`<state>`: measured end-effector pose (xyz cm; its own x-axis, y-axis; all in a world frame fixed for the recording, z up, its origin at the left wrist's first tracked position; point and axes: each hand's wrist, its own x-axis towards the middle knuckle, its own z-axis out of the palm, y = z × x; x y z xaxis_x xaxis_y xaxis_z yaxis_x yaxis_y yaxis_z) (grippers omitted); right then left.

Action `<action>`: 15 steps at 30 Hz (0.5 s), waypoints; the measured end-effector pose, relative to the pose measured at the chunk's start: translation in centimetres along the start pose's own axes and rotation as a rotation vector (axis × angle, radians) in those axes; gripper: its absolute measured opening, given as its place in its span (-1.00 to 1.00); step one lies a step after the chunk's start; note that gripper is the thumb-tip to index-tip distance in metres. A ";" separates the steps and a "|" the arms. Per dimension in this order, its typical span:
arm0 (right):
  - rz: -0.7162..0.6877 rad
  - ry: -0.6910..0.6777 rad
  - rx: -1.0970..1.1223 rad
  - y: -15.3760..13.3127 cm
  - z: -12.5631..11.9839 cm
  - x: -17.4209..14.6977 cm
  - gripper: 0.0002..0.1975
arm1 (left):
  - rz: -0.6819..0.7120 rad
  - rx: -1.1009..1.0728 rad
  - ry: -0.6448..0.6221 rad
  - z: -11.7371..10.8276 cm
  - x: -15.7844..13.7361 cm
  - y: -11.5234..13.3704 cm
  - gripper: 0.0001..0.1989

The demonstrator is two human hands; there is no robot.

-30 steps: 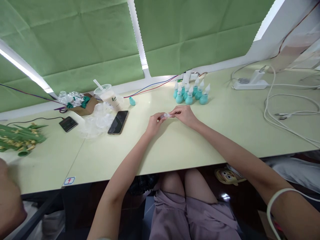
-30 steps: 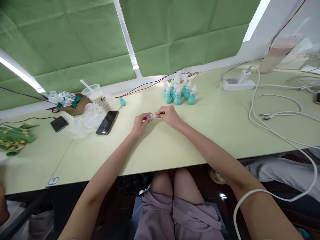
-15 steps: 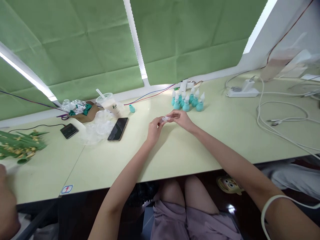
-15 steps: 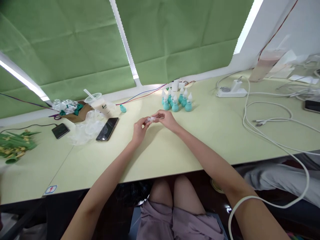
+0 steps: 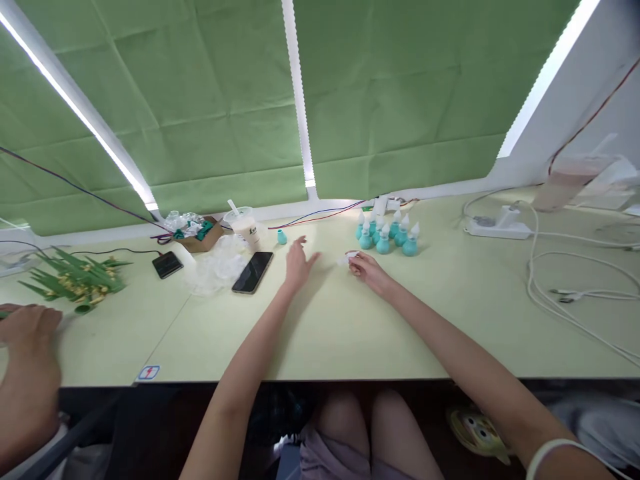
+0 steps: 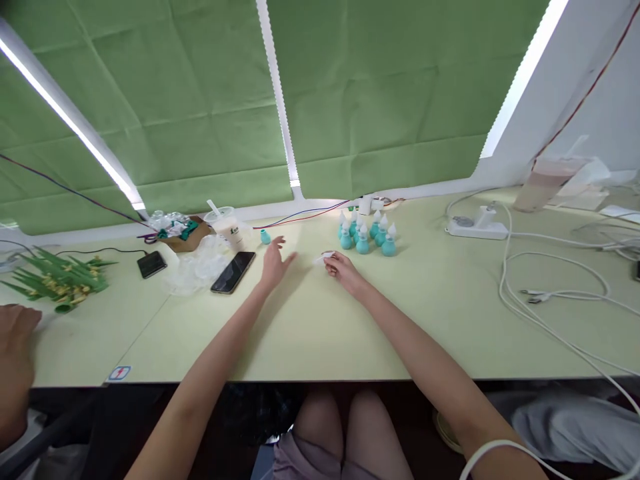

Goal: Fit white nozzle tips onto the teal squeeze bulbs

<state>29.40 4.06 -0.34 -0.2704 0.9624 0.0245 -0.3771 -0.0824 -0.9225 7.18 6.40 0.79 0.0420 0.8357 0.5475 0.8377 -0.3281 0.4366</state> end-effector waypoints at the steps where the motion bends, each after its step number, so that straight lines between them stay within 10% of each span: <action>1: 0.030 -0.016 0.010 0.0 -0.1 0.1 -0.67 | -0.141 0.000 0.037 -0.2 1.4 -1.3 -0.48; 6: 0.068 -0.071 0.020 -0.1 0.1 0.1 -0.63 | -0.607 0.074 0.136 -0.1 7.0 -6.1 -0.39; 15: 0.046 -0.112 -0.082 -0.4 0.3 -0.1 -0.60 | -0.706 0.201 0.168 2.0 8.3 -5.9 -0.70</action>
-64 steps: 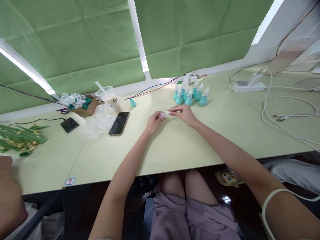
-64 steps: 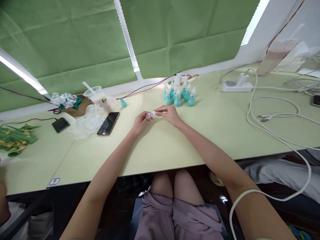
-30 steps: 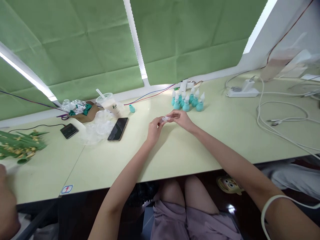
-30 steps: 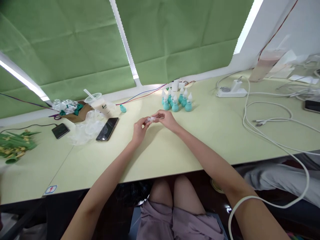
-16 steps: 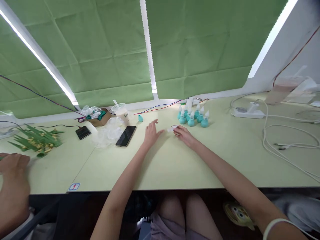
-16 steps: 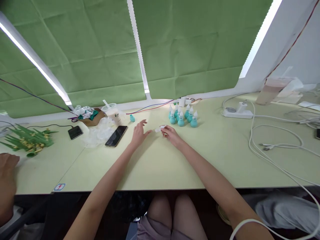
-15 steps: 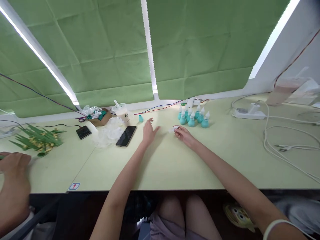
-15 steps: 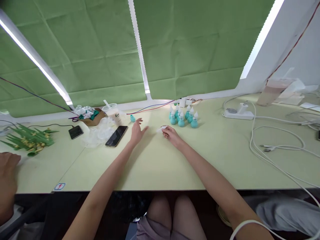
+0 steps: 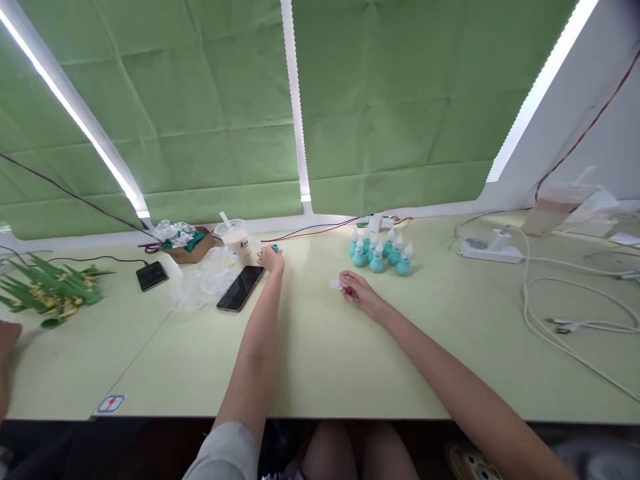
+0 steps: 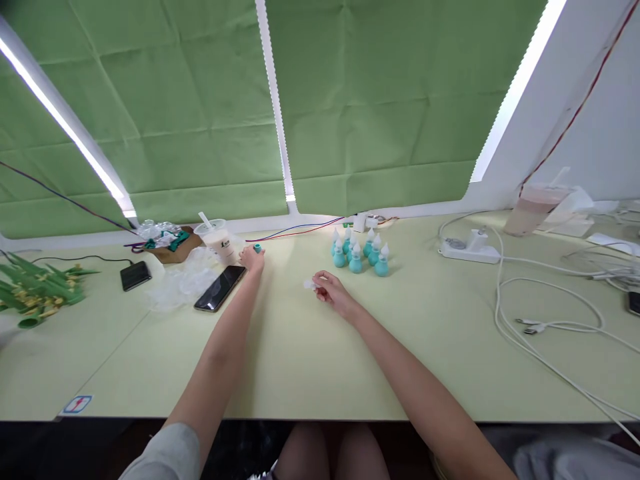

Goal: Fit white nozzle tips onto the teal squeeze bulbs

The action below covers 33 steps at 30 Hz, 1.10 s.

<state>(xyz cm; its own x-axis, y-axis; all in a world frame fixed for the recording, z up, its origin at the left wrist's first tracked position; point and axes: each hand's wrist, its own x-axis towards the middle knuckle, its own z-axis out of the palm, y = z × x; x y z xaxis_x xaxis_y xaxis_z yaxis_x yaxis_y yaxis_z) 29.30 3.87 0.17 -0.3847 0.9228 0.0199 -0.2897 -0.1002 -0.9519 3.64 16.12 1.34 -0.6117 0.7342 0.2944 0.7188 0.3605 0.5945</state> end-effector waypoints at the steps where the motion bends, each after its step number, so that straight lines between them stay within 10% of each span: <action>1: 0.002 0.016 -0.001 0.0 -0.1 0.1 -0.60 | 0.039 -0.009 0.009 -0.2 -0.4 0.1 -0.72; 5: -0.076 0.099 -0.047 0.1 -0.5 0.7 -0.57 | 0.374 -0.097 -0.023 -1.4 -4.1 0.9 -0.75; 11: -0.216 0.116 -0.226 0.0 -1.4 0.9 -0.56 | 0.809 -0.295 -0.424 -4.0 -13.5 1.8 -0.80; 33: -0.357 0.060 -0.719 -0.9 -1.2 -0.9 -0.67 | 0.931 -0.360 -0.332 -3.4 -16.7 -0.2 -0.68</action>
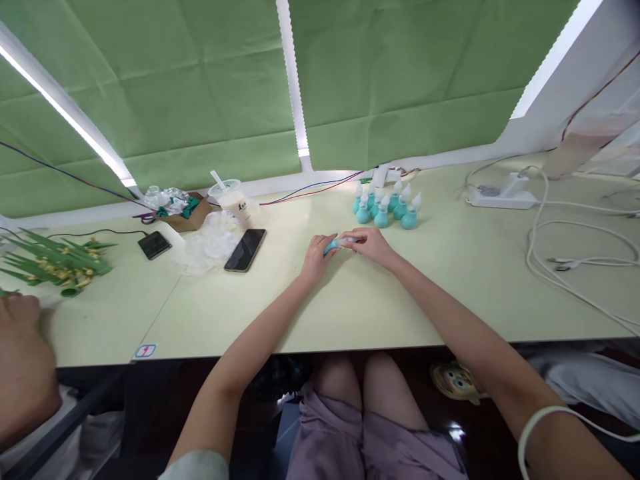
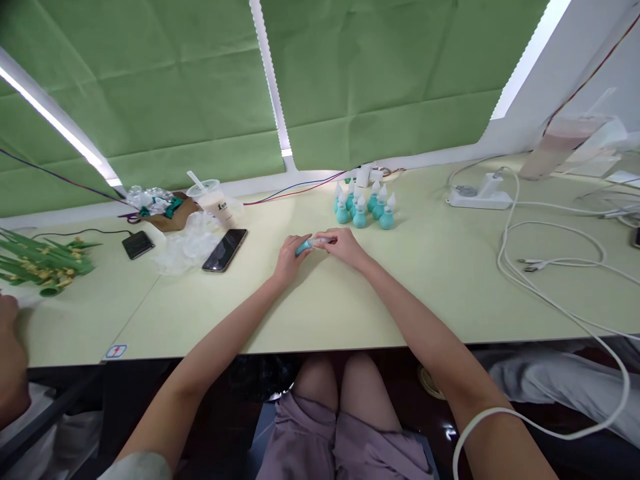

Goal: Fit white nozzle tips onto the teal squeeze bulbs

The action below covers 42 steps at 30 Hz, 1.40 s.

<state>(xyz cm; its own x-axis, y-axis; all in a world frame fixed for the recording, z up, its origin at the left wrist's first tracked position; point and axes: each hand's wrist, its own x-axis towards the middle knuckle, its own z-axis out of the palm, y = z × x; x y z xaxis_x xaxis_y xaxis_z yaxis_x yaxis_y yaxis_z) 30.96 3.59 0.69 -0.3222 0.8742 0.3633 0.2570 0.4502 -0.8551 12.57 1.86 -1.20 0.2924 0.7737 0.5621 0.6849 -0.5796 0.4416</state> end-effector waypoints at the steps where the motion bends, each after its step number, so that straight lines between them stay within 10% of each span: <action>1: -0.012 -0.009 -0.020 0.0 0.0 0.0 -0.67 | 0.003 0.000 0.005 0.1 0.0 -0.1 -0.67; 32: 0.137 -0.165 0.002 -0.3 0.1 -0.5 -0.68 | 0.179 0.236 -0.088 0.6 -0.2 -0.5 -0.54; 42: 0.054 -0.018 0.190 -2.3 -1.0 0.0 -0.52 | -0.241 -0.513 0.003 -0.2 0.4 2.4 -0.40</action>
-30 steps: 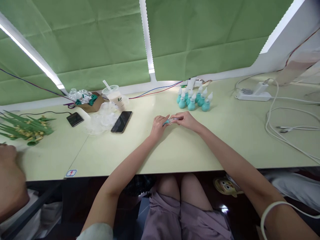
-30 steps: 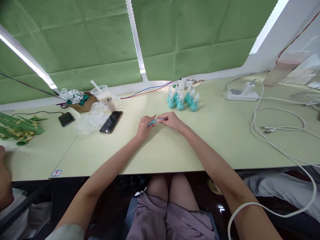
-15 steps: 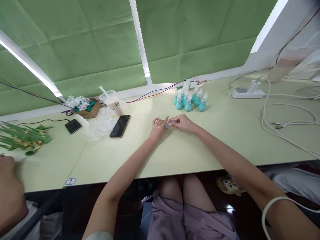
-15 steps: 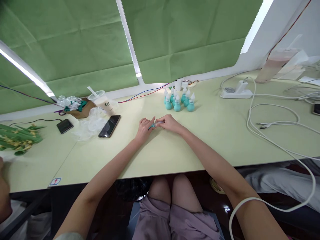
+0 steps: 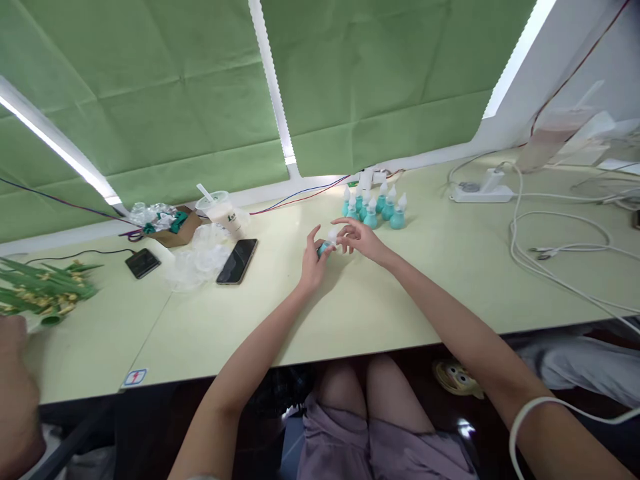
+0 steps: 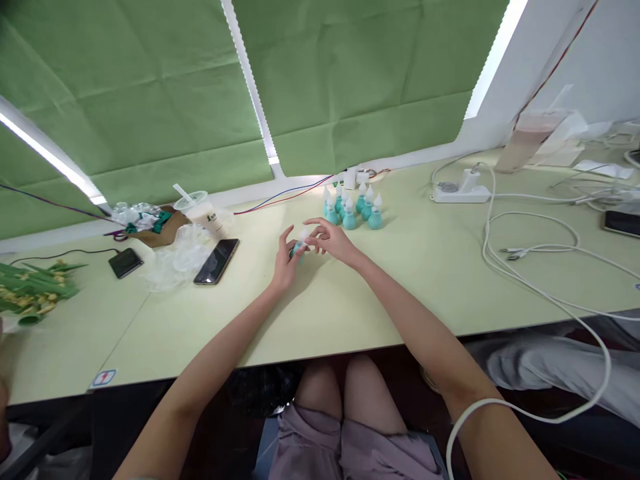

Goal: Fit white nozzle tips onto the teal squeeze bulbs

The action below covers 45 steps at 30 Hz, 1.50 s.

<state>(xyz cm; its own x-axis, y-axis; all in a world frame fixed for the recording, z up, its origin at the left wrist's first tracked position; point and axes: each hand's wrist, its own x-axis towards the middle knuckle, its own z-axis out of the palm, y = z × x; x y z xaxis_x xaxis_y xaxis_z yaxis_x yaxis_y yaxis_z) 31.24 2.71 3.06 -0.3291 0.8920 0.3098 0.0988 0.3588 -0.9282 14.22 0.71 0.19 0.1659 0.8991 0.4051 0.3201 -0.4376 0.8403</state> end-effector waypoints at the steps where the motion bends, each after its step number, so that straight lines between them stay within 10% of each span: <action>1: -0.015 0.010 0.030 0.0 0.1 0.0 -0.50 | -0.017 -0.103 0.029 0.1 -0.1 0.2 -0.41; 9: 0.095 0.097 0.260 2.5 4.9 0.1 -0.21 | 0.006 -0.354 0.112 0.4 -0.4 0.2 -0.46; 16: 0.133 0.092 0.134 3.2 3.6 0.5 -0.60 | 0.025 -0.123 0.049 -0.2 0.4 -1.5 -0.40; 27: 0.070 0.130 0.097 3.7 0.9 1.0 -0.60 | -0.403 -0.097 0.646 -8.4 4.1 -6.4 -0.64; 37: 0.060 0.290 -0.030 4.1 0.4 1.1 -0.65 | -0.335 0.052 0.436 -7.5 4.0 -6.4 -0.65; 45: -0.076 0.593 -0.615 5.1 -1.4 1.1 -0.67 | -0.295 0.100 0.399 -7.5 4.3 -7.9 -0.64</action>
<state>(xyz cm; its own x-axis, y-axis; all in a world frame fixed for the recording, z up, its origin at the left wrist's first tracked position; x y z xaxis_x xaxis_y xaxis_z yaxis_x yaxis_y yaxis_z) 32.72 5.88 -1.05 0.1729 0.7941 0.5827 0.6444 0.3562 -0.6767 5.38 8.10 -2.04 -0.3087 0.9096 0.2781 0.3903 -0.1455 0.9091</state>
